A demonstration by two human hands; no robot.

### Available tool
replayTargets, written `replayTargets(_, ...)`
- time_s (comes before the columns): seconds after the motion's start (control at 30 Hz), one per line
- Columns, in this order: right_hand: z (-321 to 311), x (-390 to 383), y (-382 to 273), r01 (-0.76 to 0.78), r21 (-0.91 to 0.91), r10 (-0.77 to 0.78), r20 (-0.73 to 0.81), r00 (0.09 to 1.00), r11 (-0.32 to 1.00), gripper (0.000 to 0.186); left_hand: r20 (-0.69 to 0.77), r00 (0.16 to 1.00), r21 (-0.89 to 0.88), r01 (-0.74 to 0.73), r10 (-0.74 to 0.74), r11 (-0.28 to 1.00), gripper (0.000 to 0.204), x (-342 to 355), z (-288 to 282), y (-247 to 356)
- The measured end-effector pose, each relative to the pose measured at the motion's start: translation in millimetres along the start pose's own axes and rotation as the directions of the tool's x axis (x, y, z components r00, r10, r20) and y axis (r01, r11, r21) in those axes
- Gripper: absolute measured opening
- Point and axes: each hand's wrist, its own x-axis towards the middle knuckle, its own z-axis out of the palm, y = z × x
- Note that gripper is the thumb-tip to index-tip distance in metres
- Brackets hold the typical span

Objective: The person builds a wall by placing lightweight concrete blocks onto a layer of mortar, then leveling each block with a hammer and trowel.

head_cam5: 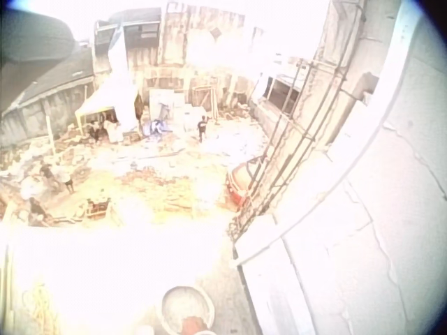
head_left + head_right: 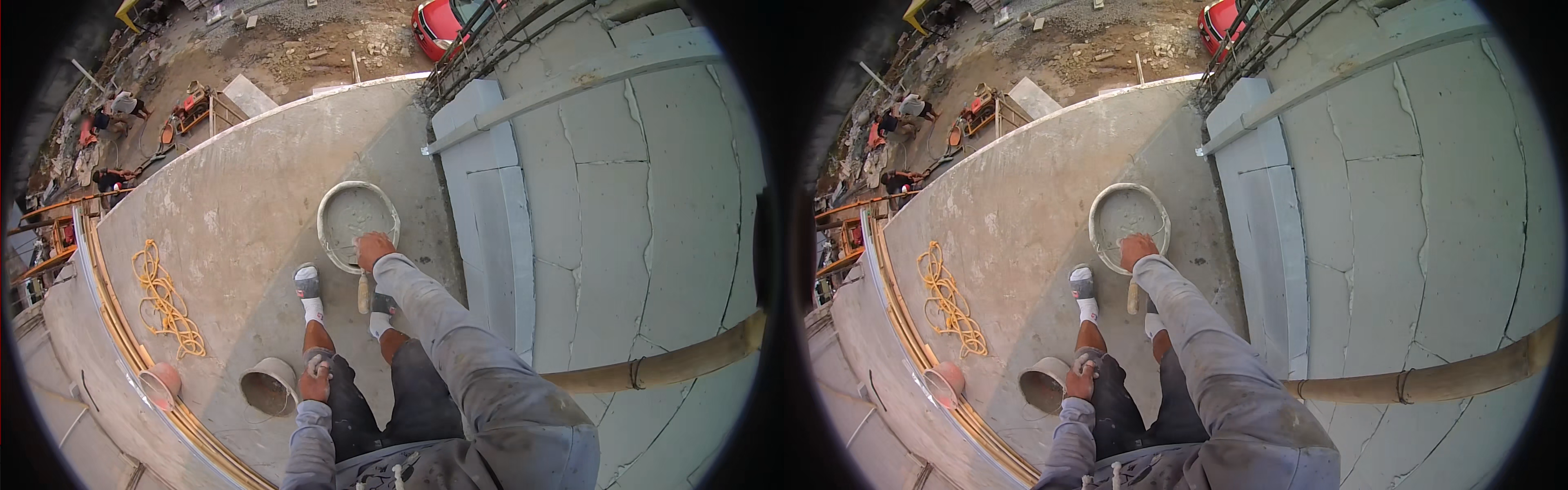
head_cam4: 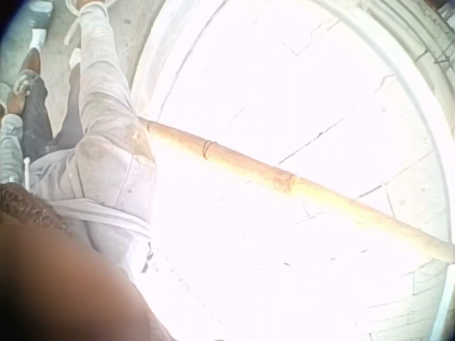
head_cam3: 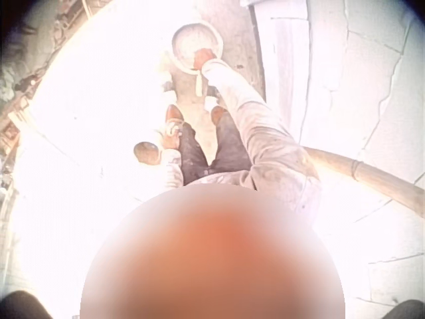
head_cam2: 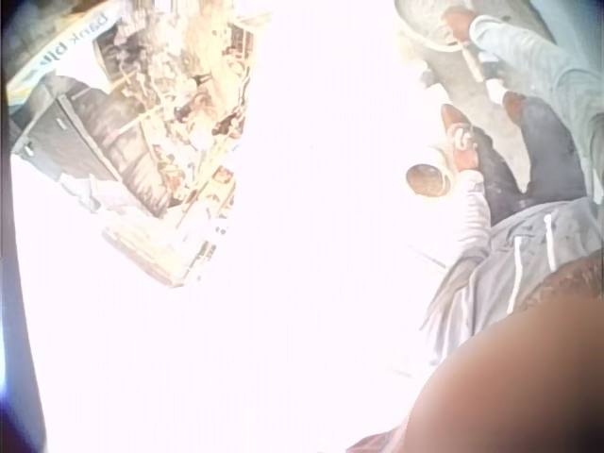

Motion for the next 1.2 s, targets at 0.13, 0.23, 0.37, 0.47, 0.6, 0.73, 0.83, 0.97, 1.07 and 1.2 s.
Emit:
replayTargets(0.13, -37, 41, -6, -0.089, 0.116, 0.124, -0.339, 0.933, 0.989, 0.033, 0.103, 0.991, 0.323, -0.117, 0.088, 0.939, 0.037, 44, -11, 25)
replayTargets(0.23, -25, 46, -13, -0.276, 0.331, 0.419, -0.523, 0.742, 0.902, 0.048, 0.128, 0.978, 0.501, -0.205, 0.163, 0.841, 0.037, 66, -30, 45)
replayTargets(0.37, 33, 6, -6, -0.626, 0.478, 0.703, 0.026, 0.711, 0.616, 0.063, 0.124, 0.961, 0.517, -0.277, 0.249, 0.81, 0.038, 84, -66, 70)
replayTargets(0.47, 97, -15, -16, -0.806, 0.392, 0.771, 0.293, 0.566, 0.443, 0.073, 0.21, 0.957, 0.643, -0.291, 0.202, 0.708, 0.04, 101, -78, 82)
replayTargets(0.6, 161, 8, -16, -0.829, 0.291, 0.659, 0.506, 0.557, 0.477, 0.079, 0.339, 0.93, 0.763, -0.362, 0.144, 0.536, 0.044, 124, -73, 84)
replayTargets(0.73, 183, 24, -9, -0.837, 0.279, 0.677, 0.494, 0.545, 0.471, 0.07, 0.386, 0.915, 0.816, -0.397, 0.115, 0.421, 0.047, 133, -68, 78)
replayTargets(0.83, 158, 1, -9, -0.838, 0.296, 0.735, 0.405, 0.544, 0.457, 0.065, 0.382, 0.921, 0.828, -0.375, 0.07, 0.416, 0.049, 133, -63, 79)
replayTargets(0.97, 91, -44, -1, -0.764, 0.284, 0.593, 0.496, 0.634, 0.579, 0.064, 0.377, 0.925, 0.833, -0.363, 0.052, 0.419, 0.051, 134, -55, 87)
replayTargets(1.07, 59, -57, 20, -0.714, 0.442, 0.46, 0.555, 0.693, 0.543, 0.063, 0.363, 0.932, 0.847, -0.334, 0.009, 0.413, 0.052, 133, -50, 91)
replayTargets(1.2, 71, -11, 49, -0.604, 0.524, 0.45, 0.403, 0.797, 0.601, 0.055, 0.362, 0.931, 0.874, -0.326, -0.037, 0.361, 0.054, 133, -44, 93)
